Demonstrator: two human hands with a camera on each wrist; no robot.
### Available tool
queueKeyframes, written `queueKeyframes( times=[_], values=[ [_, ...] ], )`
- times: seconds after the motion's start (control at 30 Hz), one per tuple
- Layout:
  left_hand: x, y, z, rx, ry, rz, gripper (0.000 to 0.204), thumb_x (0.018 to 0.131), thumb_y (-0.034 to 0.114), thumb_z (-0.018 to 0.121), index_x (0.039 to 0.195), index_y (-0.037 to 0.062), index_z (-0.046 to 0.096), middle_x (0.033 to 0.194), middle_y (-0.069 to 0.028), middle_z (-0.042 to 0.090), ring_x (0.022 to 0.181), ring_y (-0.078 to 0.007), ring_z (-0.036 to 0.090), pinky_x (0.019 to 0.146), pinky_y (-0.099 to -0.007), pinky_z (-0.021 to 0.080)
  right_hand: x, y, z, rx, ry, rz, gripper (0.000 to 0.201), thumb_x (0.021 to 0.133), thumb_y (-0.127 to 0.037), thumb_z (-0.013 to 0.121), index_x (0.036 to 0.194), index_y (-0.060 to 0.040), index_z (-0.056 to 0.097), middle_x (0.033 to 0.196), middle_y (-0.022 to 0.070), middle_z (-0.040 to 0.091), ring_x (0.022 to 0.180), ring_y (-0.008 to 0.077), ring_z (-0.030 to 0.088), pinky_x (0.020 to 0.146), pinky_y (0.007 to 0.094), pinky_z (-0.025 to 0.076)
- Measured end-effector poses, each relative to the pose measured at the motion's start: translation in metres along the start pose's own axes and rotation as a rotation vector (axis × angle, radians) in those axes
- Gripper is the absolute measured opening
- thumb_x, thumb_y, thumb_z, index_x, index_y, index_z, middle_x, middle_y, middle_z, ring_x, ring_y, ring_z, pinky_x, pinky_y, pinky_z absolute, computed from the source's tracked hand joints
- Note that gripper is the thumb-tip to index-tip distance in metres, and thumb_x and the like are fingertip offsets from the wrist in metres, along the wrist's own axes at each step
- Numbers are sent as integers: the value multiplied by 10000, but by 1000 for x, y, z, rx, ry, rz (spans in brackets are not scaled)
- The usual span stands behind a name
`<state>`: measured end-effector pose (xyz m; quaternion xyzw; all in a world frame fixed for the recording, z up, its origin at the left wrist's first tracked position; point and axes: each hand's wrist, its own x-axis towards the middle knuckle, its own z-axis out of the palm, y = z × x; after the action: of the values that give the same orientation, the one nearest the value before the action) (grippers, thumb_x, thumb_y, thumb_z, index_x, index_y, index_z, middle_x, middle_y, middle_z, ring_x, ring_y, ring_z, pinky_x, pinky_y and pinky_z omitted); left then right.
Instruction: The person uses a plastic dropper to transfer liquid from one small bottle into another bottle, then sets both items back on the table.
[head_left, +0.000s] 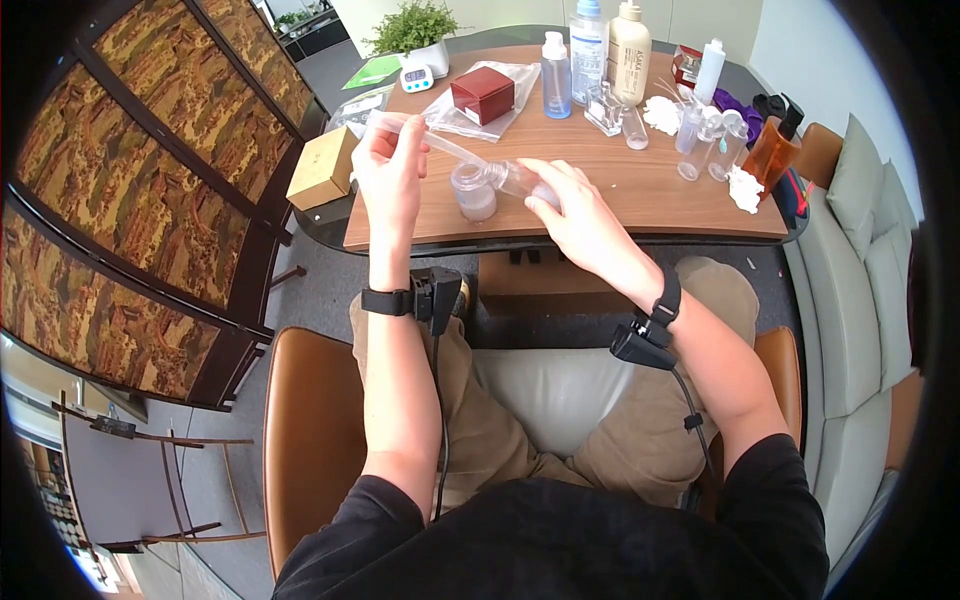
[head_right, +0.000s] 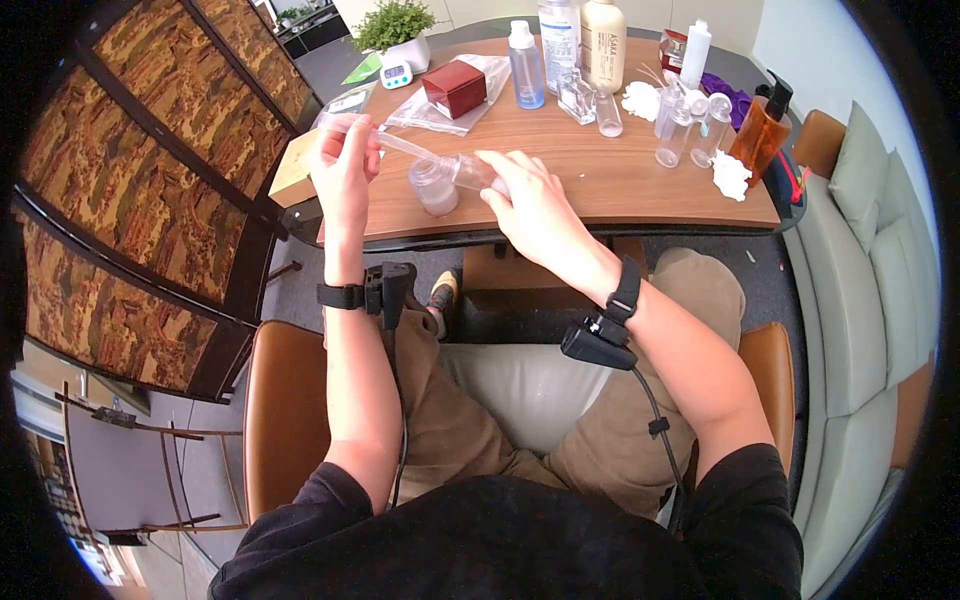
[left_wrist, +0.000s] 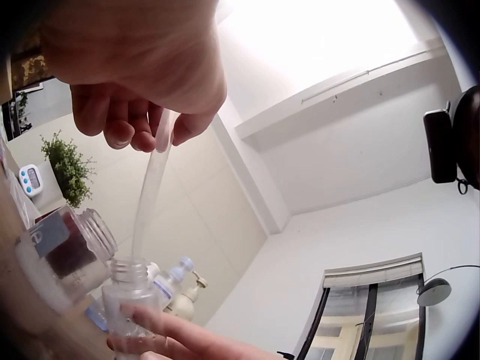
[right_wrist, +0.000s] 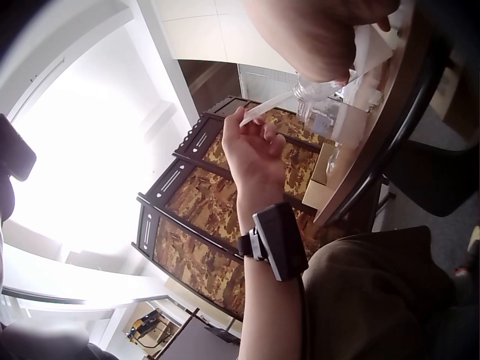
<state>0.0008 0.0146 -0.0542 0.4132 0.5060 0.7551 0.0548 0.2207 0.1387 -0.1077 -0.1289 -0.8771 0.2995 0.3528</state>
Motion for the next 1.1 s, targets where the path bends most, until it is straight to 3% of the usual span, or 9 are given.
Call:
queueKeyframes(
  times=[0.4, 0.6, 0.73, 0.83, 0.93, 1.1],
  values=[
    [5, 1, -18, -51, 111, 68, 133, 1088, 137, 709, 1015, 26, 704, 789, 0, 639, 570, -30, 474, 535, -218, 402, -1, -2, -3, -3, -11, 13, 449, 1047, -110, 680, 1481, -22, 610, 1290, 198, 677, 1271, 401, 630, 1125, 486, 499],
    [5, -6, -14, 59, 135, 155, 112, 1082, 108, 715, 1016, 18, 705, 821, 12, 655, 685, -35, 558, 596, -209, 445, -1, 1, -1, 14, -5, 8, 466, 1028, -99, 699, 1482, -25, 621, 1301, 217, 677, 1265, 411, 624, 1101, 526, 499],
    [2, -10, -10, 208, 14, 114, 119, 1069, 105, 730, 1017, -1, 721, 845, 30, 664, 745, -29, 554, 687, -233, 465, -1, 1, 0, 0, 1, 0, 467, 1031, -102, 698, 1486, -33, 619, 1301, 211, 674, 1267, 408, 621, 1102, 522, 497],
    [2, -11, -8, 338, -144, -110, 218, 1039, 216, 772, 1027, -2, 760, 790, 44, 658, 728, -28, 545, 646, -251, 431, -1, 2, 1, -1, 1, 2, 468, 1031, -101, 698, 1487, -36, 619, 1300, 208, 673, 1270, 409, 619, 1103, 523, 496],
    [0, -10, -5, 391, -232, -88, 220, 1046, 245, 787, 1062, 26, 767, 807, 19, 670, 627, -26, 502, 551, -237, 371, 0, -1, -1, 5, -4, 10, 470, 1030, -101, 699, 1489, -37, 618, 1303, 210, 672, 1273, 412, 617, 1104, 524, 495],
    [-2, -9, -3, 406, -249, -98, 256, 1015, 270, 804, 1017, 14, 790, 776, 43, 657, 706, -34, 526, 636, -259, 417, -1, 0, 0, 11, -8, 9, 473, 1031, -100, 698, 1493, -40, 617, 1309, 213, 667, 1275, 411, 616, 1105, 524, 495]
  ],
)
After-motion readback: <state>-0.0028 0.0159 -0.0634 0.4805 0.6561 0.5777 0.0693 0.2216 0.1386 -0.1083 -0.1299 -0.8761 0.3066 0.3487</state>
